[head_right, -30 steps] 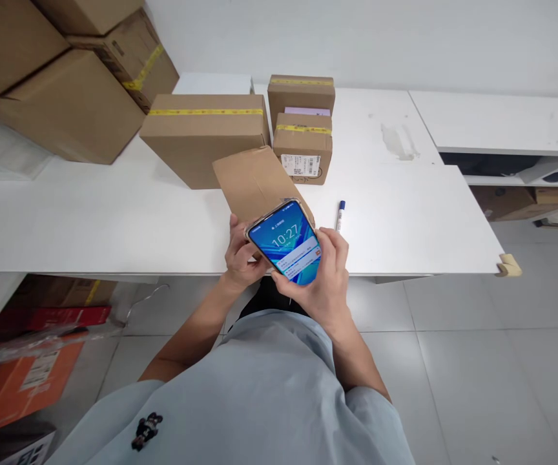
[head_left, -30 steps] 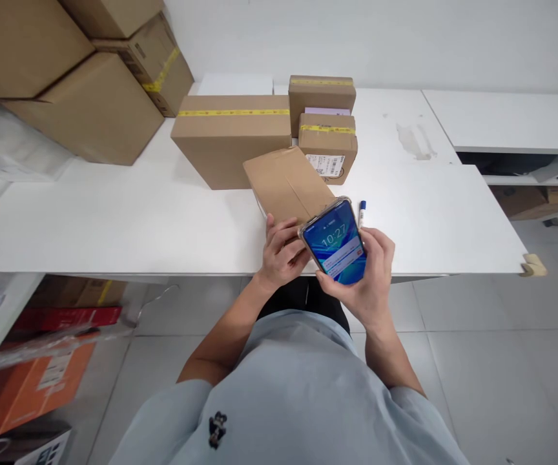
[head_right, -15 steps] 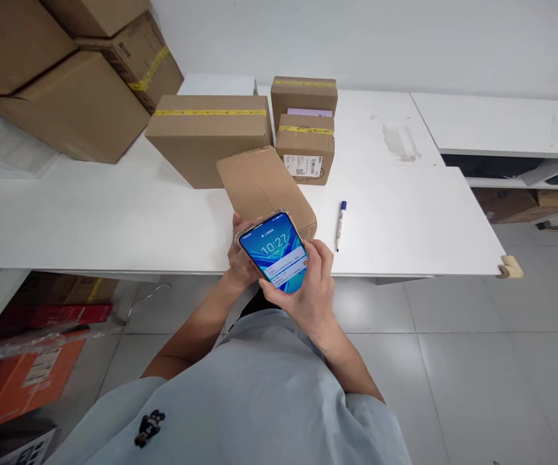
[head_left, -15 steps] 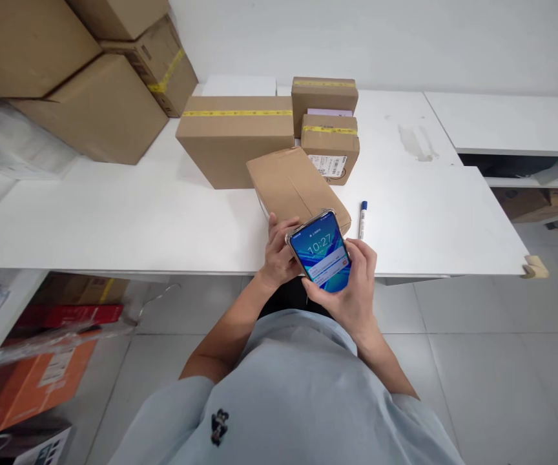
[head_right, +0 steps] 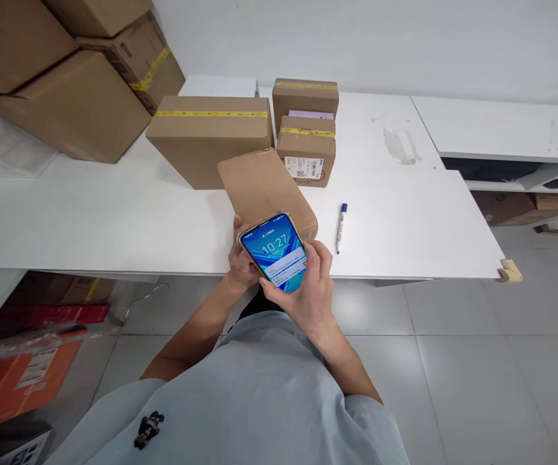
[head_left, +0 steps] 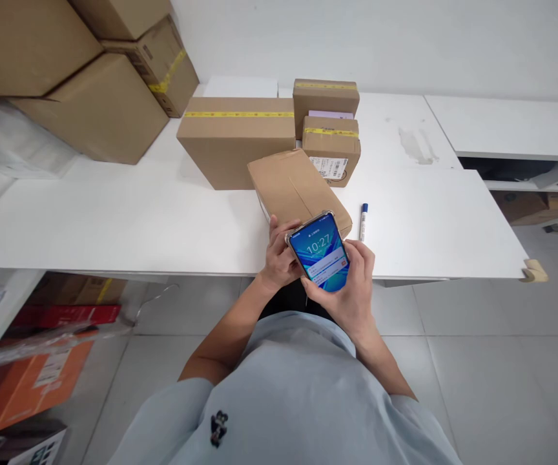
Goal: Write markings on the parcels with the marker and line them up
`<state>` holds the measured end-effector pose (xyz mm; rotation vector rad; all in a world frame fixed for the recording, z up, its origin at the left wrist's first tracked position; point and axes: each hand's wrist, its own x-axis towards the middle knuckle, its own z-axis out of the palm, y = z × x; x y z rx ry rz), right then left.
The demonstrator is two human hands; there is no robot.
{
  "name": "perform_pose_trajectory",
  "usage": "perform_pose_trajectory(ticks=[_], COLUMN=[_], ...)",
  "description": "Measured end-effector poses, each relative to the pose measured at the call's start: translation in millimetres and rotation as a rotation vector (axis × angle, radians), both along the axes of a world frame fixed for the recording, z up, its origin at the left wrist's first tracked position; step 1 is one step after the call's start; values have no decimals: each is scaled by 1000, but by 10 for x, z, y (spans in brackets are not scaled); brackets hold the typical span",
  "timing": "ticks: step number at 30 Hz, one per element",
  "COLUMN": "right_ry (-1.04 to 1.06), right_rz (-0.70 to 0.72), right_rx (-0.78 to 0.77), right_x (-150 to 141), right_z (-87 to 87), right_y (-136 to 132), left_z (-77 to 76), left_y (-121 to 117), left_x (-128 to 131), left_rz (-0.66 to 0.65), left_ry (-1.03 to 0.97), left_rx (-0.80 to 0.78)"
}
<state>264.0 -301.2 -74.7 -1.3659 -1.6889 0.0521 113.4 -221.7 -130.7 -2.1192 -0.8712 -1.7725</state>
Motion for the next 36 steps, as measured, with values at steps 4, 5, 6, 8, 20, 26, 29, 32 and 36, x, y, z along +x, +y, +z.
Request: perform_pose_trajectory(ticks=[4,5,6,8,20,26,29,32,36], right_ry=[-11,-12,-11,-12,8,12,5,22,84], right_rz=[2,3,3,5,29,7,-22,-110,-362], right_rx=[-9,-11,-11,-14,-56,-55,-51,-61,-137], right_x=[9,12,14,19,23,50,151,355,756], right_z=[-6,-8,-9,-11,-12,-33,-51,-72,-135], right_y=[10,14,17,25,42,63,92,145,292], left_z=[7,5,2,-6,-62,25,59,81,75], left_y=[7,7,8,9,-8,-5,-21,-40,-48], left_x=[6,7,7,4,-31,9,17,16,4], left_rz=[-41,-52,-52,-28,-10,-56,-13,-1,2], left_ry=[-19,-25,-26,-16,7,-22,9,11,33], left_rx=[-8,-9,-11,-8,-56,-21,-41,-64,-80])
